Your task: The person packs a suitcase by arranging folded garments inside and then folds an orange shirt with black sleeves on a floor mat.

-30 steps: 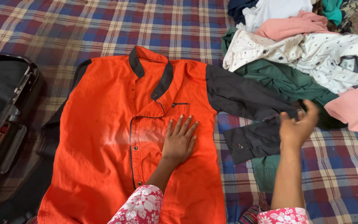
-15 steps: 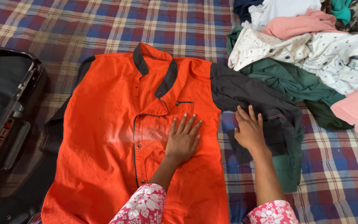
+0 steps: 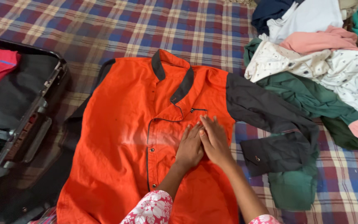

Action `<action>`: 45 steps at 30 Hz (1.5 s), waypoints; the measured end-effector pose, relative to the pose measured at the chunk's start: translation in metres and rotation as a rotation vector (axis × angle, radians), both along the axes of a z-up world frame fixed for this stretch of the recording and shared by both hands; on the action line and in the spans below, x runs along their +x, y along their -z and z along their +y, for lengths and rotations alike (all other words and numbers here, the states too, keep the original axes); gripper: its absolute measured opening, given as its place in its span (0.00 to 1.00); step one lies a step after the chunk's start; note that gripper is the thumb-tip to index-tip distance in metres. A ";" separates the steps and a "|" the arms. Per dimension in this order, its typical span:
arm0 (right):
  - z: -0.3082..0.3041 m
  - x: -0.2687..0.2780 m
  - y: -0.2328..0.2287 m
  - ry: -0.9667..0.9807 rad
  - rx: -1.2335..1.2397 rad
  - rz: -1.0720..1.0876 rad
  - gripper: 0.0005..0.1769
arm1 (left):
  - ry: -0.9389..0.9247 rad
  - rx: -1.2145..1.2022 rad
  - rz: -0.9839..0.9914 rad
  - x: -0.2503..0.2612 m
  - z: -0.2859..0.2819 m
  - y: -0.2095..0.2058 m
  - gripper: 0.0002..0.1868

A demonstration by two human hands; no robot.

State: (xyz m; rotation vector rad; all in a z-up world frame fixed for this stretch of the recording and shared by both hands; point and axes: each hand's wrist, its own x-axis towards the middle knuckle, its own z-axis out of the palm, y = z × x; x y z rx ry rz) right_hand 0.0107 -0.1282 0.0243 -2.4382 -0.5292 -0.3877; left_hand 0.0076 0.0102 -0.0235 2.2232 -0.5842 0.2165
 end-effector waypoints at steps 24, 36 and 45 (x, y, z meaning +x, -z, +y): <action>0.028 -0.014 0.007 0.262 -0.065 -0.112 0.17 | 0.031 0.574 0.037 -0.083 0.156 -0.063 0.37; 0.033 -0.014 -0.001 0.259 -0.075 -0.103 0.18 | -0.273 0.523 -0.013 -0.053 0.266 -0.074 0.37; 0.036 -0.017 0.000 0.276 -0.075 -0.087 0.18 | -0.392 0.504 0.087 -0.048 0.316 -0.047 0.43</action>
